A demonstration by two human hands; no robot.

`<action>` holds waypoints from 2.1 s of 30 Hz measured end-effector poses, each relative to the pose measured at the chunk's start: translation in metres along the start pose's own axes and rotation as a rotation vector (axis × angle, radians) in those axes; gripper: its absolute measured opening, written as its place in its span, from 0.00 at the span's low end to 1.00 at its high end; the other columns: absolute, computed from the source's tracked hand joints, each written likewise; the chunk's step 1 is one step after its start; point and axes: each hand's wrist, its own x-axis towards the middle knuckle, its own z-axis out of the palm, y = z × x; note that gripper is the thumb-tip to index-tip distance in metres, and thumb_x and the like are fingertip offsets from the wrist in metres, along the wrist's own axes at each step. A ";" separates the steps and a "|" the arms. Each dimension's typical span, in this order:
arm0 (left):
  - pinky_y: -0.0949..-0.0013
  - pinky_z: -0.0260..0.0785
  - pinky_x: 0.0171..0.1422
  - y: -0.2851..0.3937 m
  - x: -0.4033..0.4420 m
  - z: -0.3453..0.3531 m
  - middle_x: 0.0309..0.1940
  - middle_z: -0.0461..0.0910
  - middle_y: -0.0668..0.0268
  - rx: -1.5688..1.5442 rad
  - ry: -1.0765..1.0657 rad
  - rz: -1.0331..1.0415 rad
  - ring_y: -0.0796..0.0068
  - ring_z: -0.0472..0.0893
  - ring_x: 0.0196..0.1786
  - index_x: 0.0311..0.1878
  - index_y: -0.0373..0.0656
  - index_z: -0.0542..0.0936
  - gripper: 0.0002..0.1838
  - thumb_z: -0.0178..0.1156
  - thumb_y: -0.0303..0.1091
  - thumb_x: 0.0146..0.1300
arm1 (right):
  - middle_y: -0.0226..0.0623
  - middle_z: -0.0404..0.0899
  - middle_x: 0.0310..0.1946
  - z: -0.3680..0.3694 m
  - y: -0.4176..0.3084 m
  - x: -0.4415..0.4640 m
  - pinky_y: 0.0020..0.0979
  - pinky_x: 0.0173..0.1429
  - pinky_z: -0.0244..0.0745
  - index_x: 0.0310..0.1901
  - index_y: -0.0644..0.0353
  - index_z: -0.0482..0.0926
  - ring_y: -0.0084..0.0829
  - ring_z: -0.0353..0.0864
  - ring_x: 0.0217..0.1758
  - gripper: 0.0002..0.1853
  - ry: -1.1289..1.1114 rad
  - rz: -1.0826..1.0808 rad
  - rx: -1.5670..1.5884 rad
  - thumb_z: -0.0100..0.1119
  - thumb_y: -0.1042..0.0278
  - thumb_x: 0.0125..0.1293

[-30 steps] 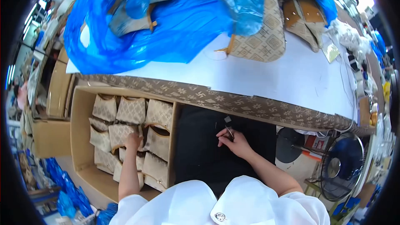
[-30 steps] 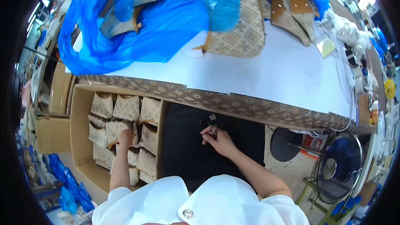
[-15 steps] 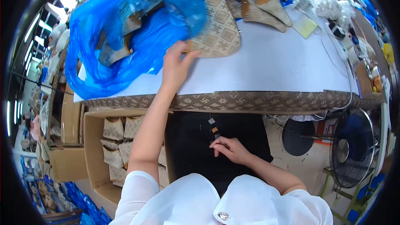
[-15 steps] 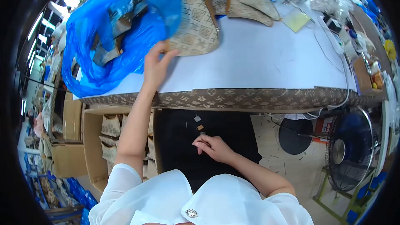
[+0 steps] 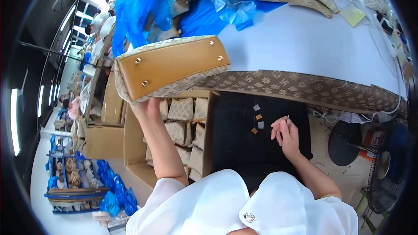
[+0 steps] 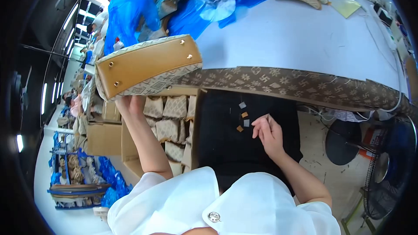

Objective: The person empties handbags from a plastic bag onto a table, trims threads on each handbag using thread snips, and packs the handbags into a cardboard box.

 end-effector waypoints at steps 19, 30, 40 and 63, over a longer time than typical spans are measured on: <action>0.82 0.60 0.38 -0.017 -0.143 -0.005 0.31 0.75 0.77 0.689 -0.523 -0.169 0.89 0.66 0.34 0.47 0.34 0.79 0.12 0.56 0.35 0.71 | 0.40 0.81 0.30 0.079 -0.097 0.059 0.30 0.28 0.74 0.45 0.64 0.72 0.35 0.82 0.25 0.13 -0.345 -0.650 -0.752 0.64 0.69 0.63; 0.79 0.62 0.35 -0.025 -0.144 -0.001 0.27 0.75 0.74 0.717 -0.514 -0.218 0.88 0.67 0.31 0.49 0.34 0.79 0.12 0.57 0.34 0.71 | 0.35 0.80 0.25 0.088 -0.090 0.073 0.31 0.25 0.74 0.39 0.61 0.71 0.34 0.81 0.24 0.11 -0.242 -0.766 -0.854 0.63 0.65 0.64; 0.75 0.63 0.32 -0.029 -0.148 0.011 0.24 0.74 0.66 0.883 -0.564 -0.079 0.81 0.67 0.26 0.46 0.34 0.78 0.11 0.55 0.33 0.71 | 0.35 0.79 0.22 0.087 -0.098 0.074 0.33 0.24 0.73 0.36 0.60 0.69 0.35 0.80 0.22 0.11 -0.255 -0.664 -0.881 0.60 0.64 0.67; 0.79 0.47 0.29 -0.001 -0.121 0.020 0.23 0.63 0.81 0.576 -0.723 -0.488 0.91 0.57 0.26 0.51 0.34 0.78 0.17 0.50 0.39 0.74 | 0.39 0.78 0.31 0.059 -0.112 0.093 0.30 0.29 0.73 0.42 0.62 0.73 0.36 0.79 0.25 0.14 -0.464 -0.857 -0.809 0.66 0.68 0.59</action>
